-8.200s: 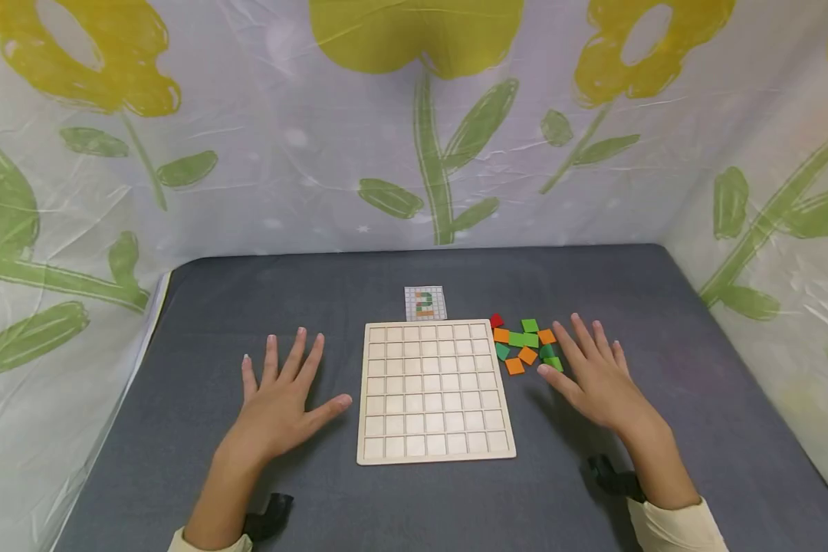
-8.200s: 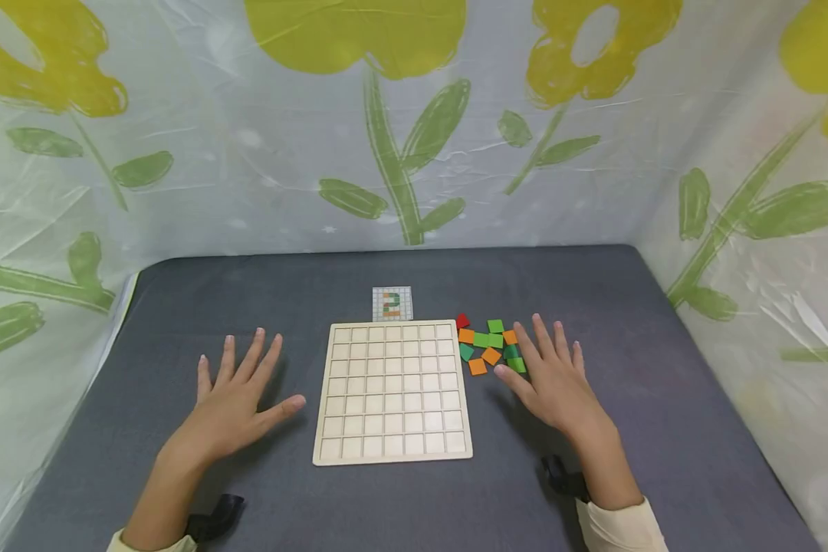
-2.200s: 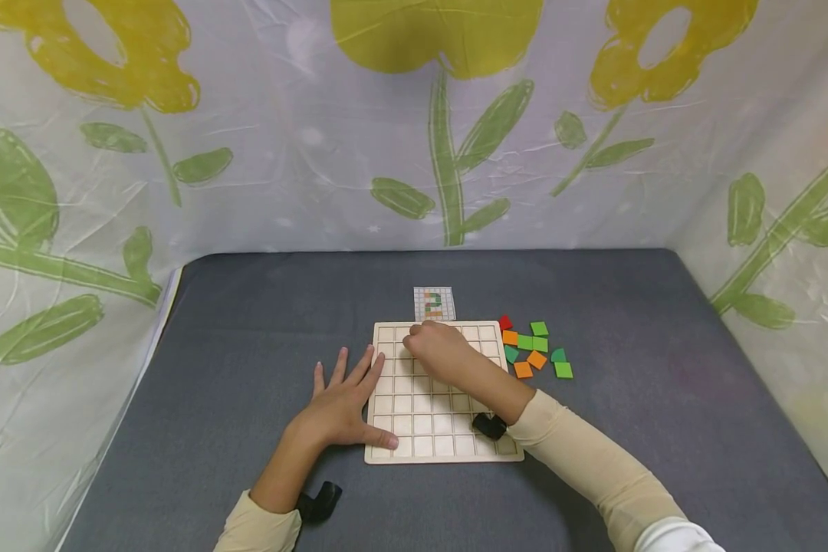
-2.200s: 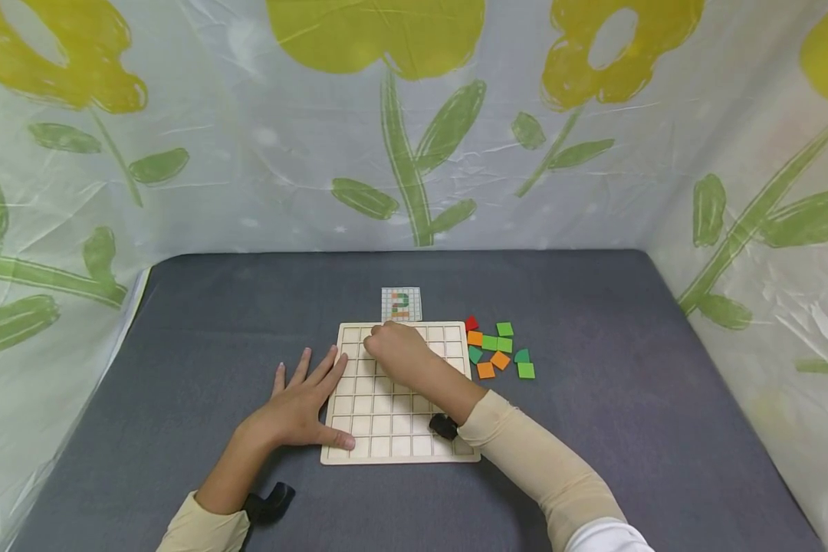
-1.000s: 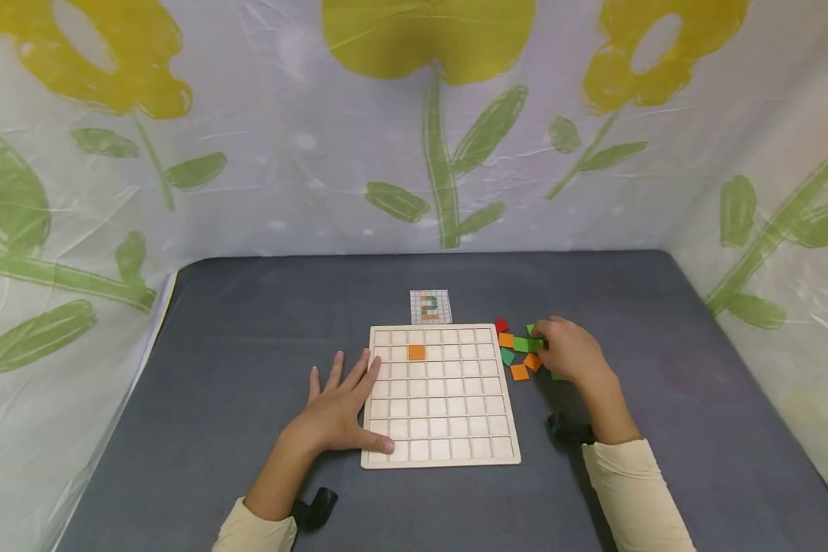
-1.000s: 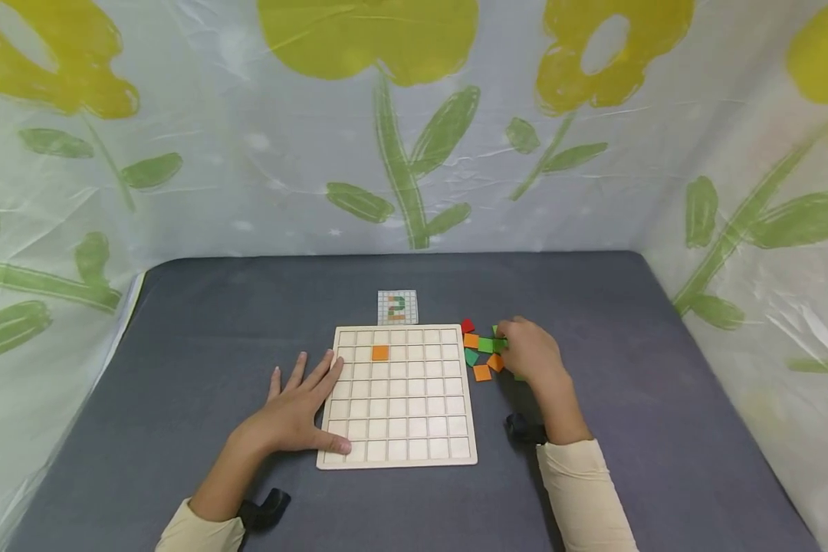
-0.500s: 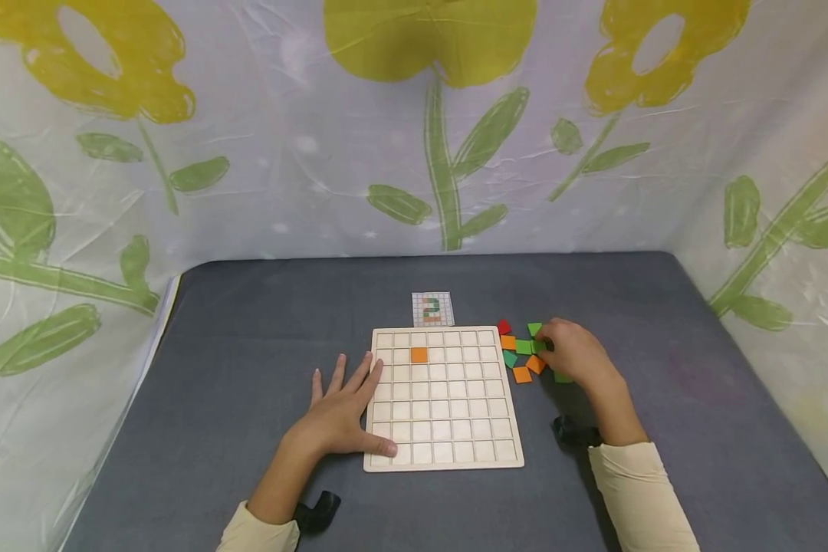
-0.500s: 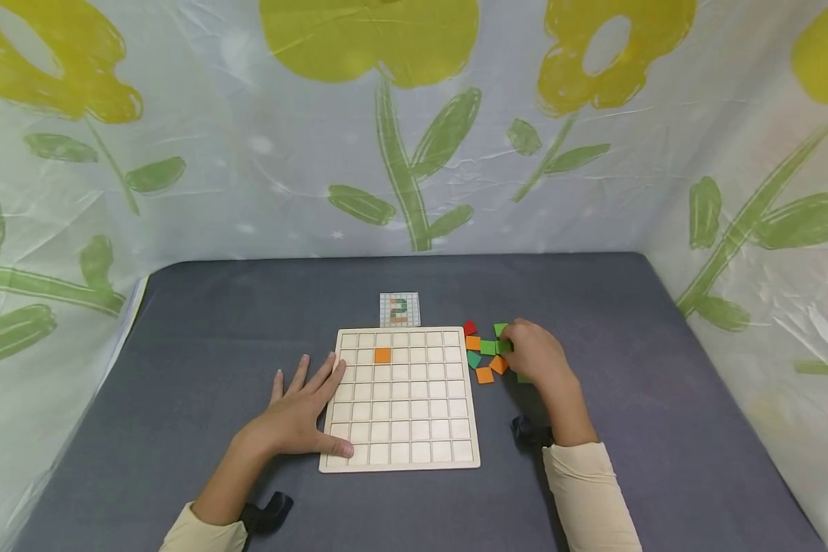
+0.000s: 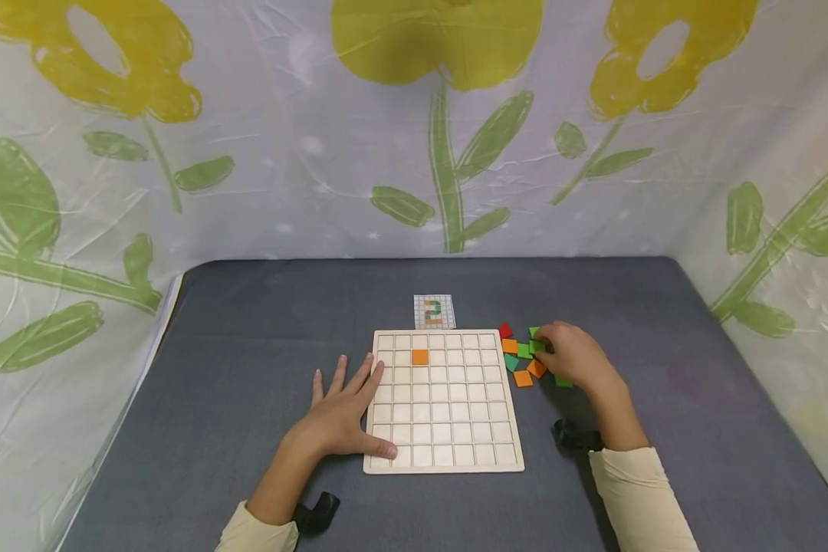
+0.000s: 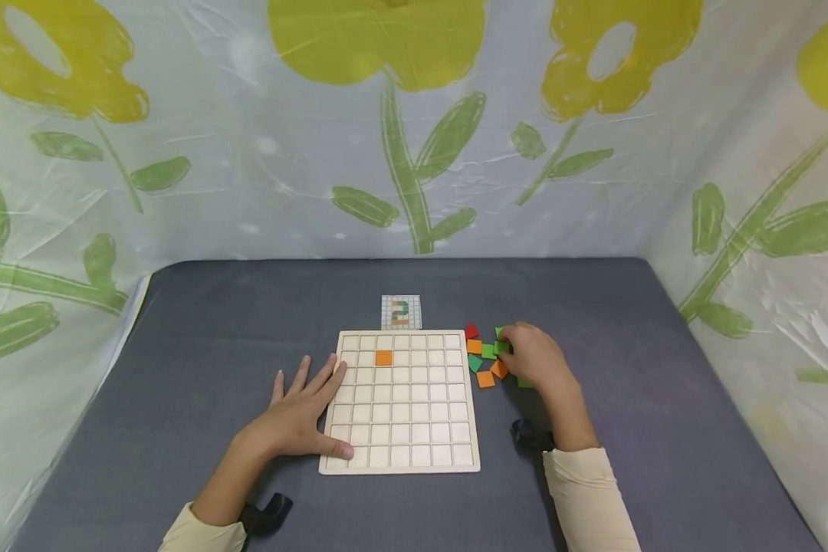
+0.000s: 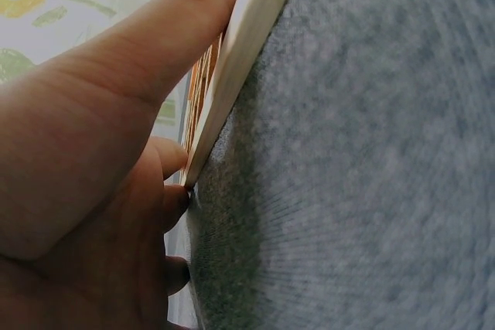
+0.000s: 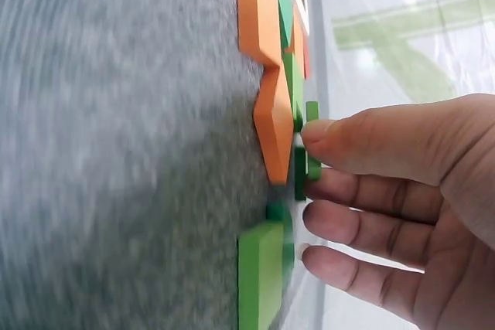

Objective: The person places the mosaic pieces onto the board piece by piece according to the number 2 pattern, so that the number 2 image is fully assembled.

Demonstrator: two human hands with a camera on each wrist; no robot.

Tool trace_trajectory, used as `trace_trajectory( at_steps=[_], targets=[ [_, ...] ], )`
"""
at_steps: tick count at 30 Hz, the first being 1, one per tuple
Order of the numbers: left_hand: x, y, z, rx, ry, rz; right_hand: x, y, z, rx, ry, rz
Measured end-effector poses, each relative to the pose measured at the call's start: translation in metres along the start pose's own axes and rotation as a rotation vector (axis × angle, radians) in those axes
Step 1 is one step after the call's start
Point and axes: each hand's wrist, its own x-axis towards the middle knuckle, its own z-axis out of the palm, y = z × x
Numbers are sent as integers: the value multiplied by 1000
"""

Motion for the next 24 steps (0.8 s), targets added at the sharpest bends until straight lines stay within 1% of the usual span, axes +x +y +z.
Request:
trace_trajectory(
  at_steps=[4,9,11,14,19,24],
  targets=[
    [-1,0,0,6,-15,-4,2,-7,1,6,20,-41],
    [0,2,-2,4,-2,4,5,-14,3,20,44,-96],
    [0,3,-3,-1,6,8,7,-17,3,28,42,-113],
    [0,3,-3,3,1,1,9,-21,4,40,35,-136],
    [-1,3,-2,14,-3,-14,13,-29,5,72,16,-162],
    [0,2,0,20,-5,-12,17,-35,7,96,0,-182]
  ],
)
